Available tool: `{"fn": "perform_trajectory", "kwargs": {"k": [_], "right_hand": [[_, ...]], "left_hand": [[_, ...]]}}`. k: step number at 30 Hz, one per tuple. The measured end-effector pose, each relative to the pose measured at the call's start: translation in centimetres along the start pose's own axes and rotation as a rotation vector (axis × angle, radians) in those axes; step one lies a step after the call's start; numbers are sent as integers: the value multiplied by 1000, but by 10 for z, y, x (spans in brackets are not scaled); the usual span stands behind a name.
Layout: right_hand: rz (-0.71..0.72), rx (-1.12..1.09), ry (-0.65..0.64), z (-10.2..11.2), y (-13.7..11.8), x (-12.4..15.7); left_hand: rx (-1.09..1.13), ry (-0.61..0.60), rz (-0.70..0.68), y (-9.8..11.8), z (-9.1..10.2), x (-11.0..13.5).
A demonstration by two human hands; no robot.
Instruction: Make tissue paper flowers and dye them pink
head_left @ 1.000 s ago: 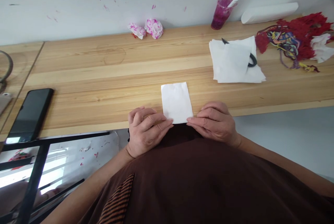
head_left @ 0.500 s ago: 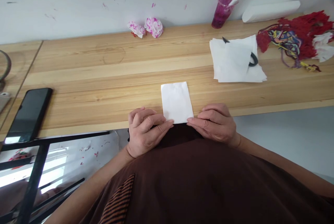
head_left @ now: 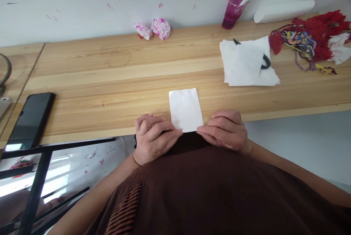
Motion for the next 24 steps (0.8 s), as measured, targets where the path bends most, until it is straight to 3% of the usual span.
{"fn": "perform_trajectory", "kwargs": {"k": [11,24], "right_hand": [[9,34,-33,-3,-1,-1],[-83,-12,-28,-5,4,-4]], "left_hand": [[-14,-19,-12,-1,-2,0],[-42,-7,14,-2,-3,-3]]}}
Point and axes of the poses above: each hand's wrist, its own x-axis away from the middle knuckle, its own z-axis out of the back of the hand, y = z × x, the point moved 8 cm from there along -x, towards the middle knuckle, and after that the axes turned 14 degrees about -z, right-handed, at the moved point
